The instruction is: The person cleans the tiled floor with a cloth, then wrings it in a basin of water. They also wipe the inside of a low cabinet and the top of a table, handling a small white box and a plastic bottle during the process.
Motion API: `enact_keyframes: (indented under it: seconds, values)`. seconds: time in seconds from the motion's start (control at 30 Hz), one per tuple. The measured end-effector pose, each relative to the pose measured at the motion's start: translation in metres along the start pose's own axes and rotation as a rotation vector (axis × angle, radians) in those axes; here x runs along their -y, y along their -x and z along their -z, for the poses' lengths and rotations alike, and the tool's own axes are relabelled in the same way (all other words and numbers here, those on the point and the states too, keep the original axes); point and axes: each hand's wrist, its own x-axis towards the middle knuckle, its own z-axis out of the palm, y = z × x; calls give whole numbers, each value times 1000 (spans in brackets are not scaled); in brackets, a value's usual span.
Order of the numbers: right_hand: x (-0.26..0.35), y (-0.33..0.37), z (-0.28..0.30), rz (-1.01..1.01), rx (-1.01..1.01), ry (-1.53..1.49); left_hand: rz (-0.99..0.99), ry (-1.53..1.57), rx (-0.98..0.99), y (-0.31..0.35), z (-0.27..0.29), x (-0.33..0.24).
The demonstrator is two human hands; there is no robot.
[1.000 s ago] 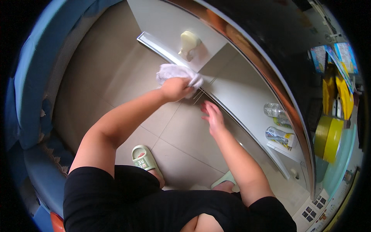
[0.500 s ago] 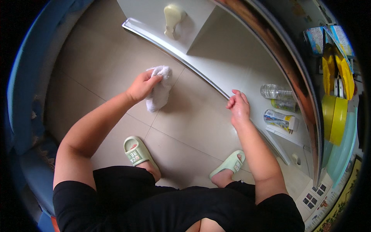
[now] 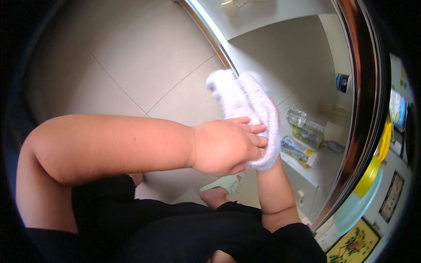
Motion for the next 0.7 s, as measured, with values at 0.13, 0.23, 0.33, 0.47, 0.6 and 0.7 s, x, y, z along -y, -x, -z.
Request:
enact_keyframes:
  seconds: [0.13, 0.23, 0.33, 0.47, 0.6, 0.7]
  values:
    - [56, 15, -20, 454, -266, 506, 153, -278, 21, 4, 13, -3]
    - [93, -22, 0, 800, -674, 1248, 505, -375, 91, 39, 8, 14]
    - [129, -93, 57, 534, -898, 2071, 846, -375, 179, 75, 1, 36]
    - [154, -165, 52, 595, -1184, 2673, 1005, -289, 220, 106, -15, 47]
    - [253, -195, 32, 46, -1234, 3175, 1007, -262, 131, 128, -22, 41]
    - [351, -212, 55, 110, -1261, 3043, 1063, -196, 63, 139, -22, 37]
